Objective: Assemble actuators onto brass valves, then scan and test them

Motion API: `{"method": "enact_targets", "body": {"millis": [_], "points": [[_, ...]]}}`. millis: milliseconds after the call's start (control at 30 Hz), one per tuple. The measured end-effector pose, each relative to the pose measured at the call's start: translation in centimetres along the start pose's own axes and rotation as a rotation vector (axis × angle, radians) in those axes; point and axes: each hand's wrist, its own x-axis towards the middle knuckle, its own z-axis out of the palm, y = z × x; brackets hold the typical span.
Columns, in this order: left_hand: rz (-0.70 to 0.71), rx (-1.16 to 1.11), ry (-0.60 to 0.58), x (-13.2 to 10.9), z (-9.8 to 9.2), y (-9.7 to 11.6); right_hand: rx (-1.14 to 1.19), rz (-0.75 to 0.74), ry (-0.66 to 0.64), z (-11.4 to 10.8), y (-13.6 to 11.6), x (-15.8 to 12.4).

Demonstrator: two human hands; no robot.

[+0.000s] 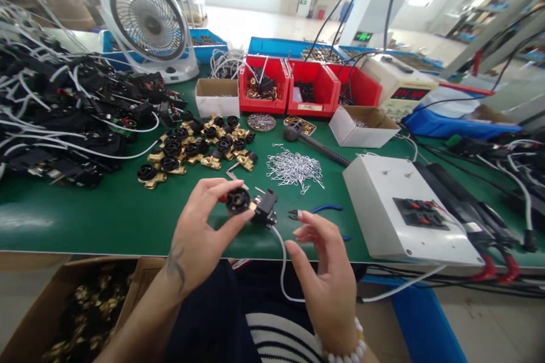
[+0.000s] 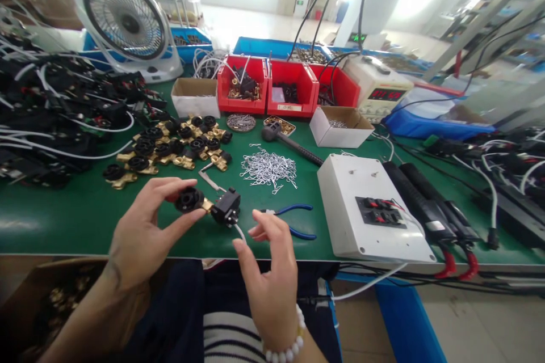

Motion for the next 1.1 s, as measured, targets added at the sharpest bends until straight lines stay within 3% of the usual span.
{"method": "enact_targets", "body": {"millis": [67, 200, 367, 467, 567, 667, 733, 933, 1100], "points": [[0.069, -0.075, 0.022, -0.5, -0.1, 2.1, 0.157, 0.006, -0.078, 0.0, -0.7, -0.3], [0.104, -0.231, -0.034, -1.1, 0.4, 4.5, 0.528, 0.226, -0.273, 0.2, -1.8, 0.1], [0.036, -0.324, -0.076, -1.4, 1.5, 5.5, 0.675, 0.296, -0.278, 0.0, -1.4, 0.1], [0.054, -0.226, -0.127, -1.4, 1.5, 5.2, 0.763, 0.344, -0.265, -0.5, -0.7, -0.3], [0.027, 0.045, -0.166, -1.4, 1.9, 4.4, 0.812, 0.395, -0.22, -1.3, -0.5, -0.4], [-0.014, 0.342, -0.278, -1.7, 2.9, 3.6, 0.806, 0.377, -0.166, -2.1, -0.7, -0.2], [-0.03, 0.422, -0.317, -1.9, 3.8, 3.3, 0.807, 0.353, -0.154, -2.5, -0.7, -0.1], [-0.099, 0.35, -0.242, -1.5, 5.8, 2.4, 0.737, 0.288, -0.137, -3.4, -1.0, -0.2], [-0.326, 0.102, -0.318, -0.2, 5.8, 0.4, 0.755, 0.311, -0.133, -3.6, -1.3, -0.4]]}}
